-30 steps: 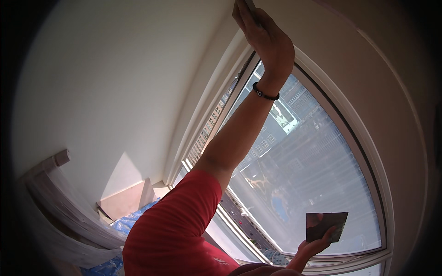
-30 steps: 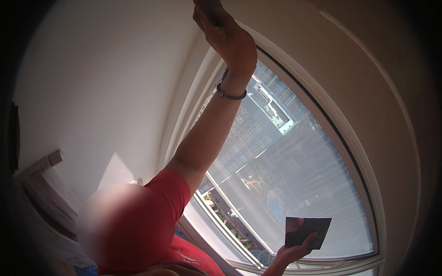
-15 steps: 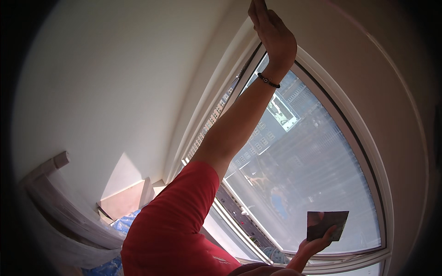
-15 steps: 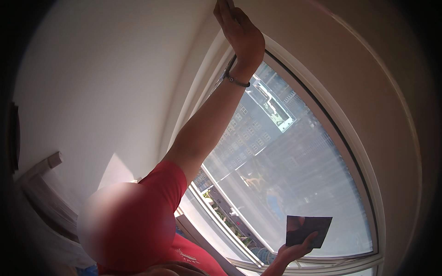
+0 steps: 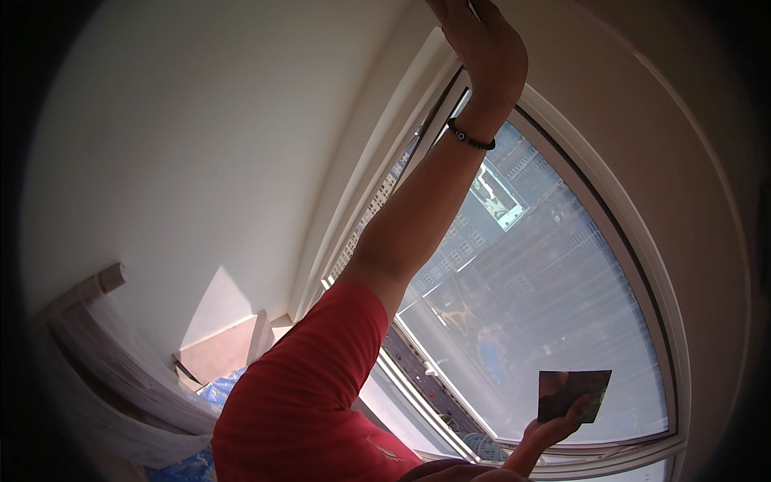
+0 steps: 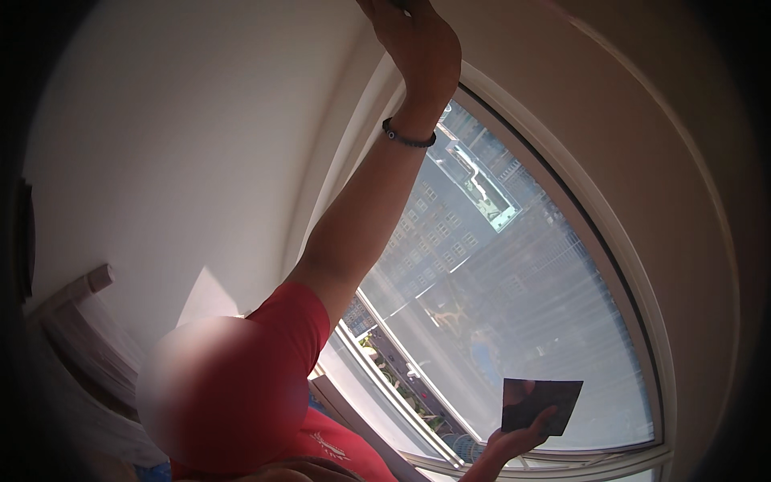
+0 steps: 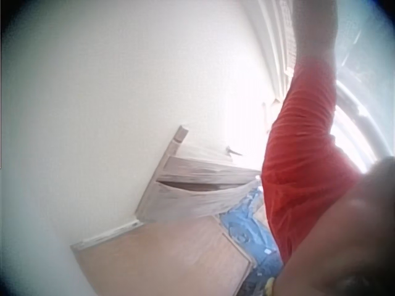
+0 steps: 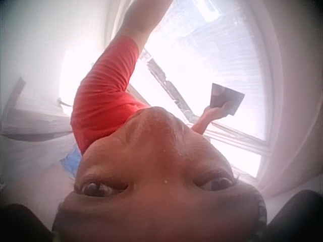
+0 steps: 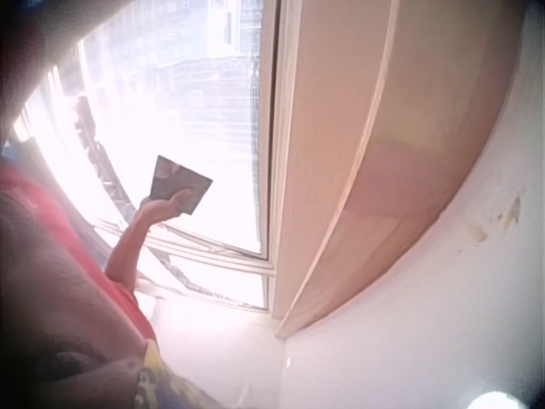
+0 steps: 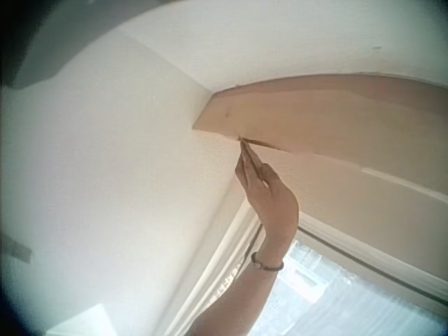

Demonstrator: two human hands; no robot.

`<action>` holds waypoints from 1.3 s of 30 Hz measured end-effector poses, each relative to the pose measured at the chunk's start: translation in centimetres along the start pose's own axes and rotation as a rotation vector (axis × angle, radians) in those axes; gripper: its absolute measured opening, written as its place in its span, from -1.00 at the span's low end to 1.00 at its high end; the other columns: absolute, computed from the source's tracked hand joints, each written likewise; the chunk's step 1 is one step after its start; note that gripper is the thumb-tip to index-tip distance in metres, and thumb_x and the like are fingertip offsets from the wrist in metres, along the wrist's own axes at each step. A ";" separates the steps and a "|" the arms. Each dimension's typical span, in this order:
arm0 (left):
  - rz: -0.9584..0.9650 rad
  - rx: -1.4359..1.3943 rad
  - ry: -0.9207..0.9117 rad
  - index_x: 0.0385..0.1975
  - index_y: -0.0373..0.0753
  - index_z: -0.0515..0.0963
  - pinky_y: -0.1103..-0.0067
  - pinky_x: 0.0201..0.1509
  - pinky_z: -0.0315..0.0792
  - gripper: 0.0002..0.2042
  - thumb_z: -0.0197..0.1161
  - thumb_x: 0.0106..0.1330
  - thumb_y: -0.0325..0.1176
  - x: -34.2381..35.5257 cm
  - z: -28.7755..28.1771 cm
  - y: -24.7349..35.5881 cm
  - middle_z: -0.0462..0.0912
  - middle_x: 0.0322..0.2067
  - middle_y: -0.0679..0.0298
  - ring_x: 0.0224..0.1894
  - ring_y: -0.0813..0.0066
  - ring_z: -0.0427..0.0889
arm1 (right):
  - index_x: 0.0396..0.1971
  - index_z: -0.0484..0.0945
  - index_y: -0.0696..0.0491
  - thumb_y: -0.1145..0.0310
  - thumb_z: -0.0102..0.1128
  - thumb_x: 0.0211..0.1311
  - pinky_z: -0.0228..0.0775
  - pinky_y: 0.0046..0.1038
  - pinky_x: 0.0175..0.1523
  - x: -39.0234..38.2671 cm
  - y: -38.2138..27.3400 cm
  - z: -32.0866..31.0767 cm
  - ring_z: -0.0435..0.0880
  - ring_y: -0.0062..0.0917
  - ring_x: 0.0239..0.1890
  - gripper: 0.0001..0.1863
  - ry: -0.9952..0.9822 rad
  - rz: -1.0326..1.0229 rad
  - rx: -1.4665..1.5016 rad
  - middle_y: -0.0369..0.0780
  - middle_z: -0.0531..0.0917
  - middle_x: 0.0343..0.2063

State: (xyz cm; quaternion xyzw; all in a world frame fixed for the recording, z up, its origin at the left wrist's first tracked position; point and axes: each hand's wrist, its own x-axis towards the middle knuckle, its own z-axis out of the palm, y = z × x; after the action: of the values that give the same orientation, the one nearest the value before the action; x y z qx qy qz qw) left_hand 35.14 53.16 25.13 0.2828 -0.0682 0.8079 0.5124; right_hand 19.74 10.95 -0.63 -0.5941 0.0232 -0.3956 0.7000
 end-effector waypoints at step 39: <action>0.071 0.026 0.062 0.50 -0.39 0.08 0.22 0.44 0.22 -0.47 -0.15 0.53 -0.50 2.4 -0.9 -1.5 0.25 0.31 -0.17 0.35 -0.08 0.31 | 0.31 0.32 0.25 -0.04 0.14 0.47 0.46 -0.30 0.30 -0.1 1.2 -0.6 0.67 -0.32 0.10 -0.29 -0.017 0.021 -0.021 -0.03 0.66 0.05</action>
State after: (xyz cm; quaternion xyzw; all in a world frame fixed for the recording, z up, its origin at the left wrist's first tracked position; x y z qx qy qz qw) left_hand 35.27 56.15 25.37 0.2616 -0.0516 0.8348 0.4816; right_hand 19.97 10.46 -1.86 -0.6046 0.0278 -0.3827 0.6980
